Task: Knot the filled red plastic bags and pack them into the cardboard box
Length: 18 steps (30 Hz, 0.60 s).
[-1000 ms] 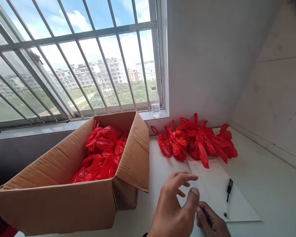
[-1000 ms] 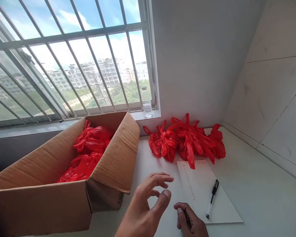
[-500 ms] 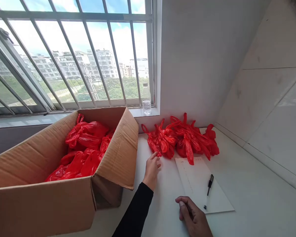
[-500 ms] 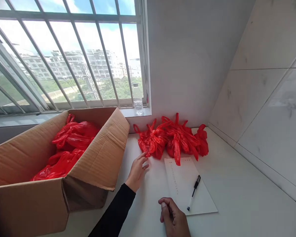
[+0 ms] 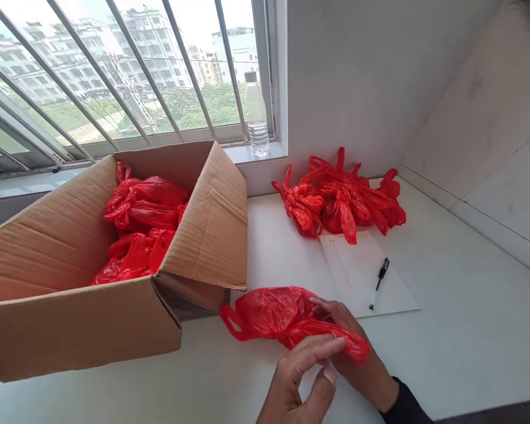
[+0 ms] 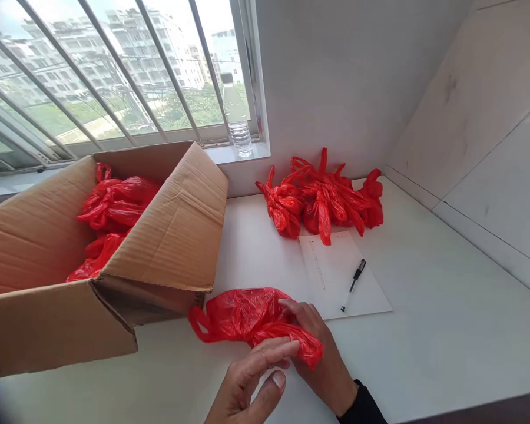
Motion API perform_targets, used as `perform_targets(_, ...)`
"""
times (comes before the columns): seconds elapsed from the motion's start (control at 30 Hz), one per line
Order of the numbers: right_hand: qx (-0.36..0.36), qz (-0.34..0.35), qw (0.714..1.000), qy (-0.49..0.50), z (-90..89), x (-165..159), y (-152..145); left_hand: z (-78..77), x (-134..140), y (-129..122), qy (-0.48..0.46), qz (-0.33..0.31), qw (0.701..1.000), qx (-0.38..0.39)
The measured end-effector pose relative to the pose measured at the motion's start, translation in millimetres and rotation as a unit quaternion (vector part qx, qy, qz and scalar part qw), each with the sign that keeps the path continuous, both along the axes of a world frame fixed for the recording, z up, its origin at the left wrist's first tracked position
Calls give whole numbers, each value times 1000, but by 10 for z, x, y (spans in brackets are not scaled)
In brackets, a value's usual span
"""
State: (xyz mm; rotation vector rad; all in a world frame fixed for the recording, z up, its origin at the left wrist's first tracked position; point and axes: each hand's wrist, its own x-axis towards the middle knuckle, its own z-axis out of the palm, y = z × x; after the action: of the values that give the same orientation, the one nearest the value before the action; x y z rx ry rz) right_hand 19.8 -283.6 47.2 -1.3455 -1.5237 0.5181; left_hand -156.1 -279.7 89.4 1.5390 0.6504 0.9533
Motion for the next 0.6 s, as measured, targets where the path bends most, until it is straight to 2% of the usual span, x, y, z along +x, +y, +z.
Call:
perform_targets(0.1, -11, 37, 999, -16, 79, -42, -18, 188, -59, -20, 13, -15, 996, 88)
perform_targets(0.17, -24, 24, 999, -12, 119, -40, -22, 254, -125, 15, 31, 17, 989, 144)
perform_targets(0.23, -35, 1, 999, 9, 150, -27, -27, 220, -205, 60, 79, 74, 972, 209)
perform_targets(0.33, -55, -9, 996, 66, 183, -10, -34, 23, -325, 125, 171, 148, 930, 291)
perform_targets(0.4, -59, -6, 994, 96, 200, -5, -34, -117, -394, 164, 210, 179, 912, 302)
perform_targets(0.47, -59, -5, 992, 115, 214, -2, -36, -192, -451, 199, 221, 198, 910, 291)
perform_targets(0.53, -63, -5, 990, 123, 224, -3, -47, -180, -499, 228, 220, 190, 918, 269)
perform_targets(0.6, -64, -11, 991, 119, 233, -10, -77, -96, -532, 244, 217, 156, 934, 238)
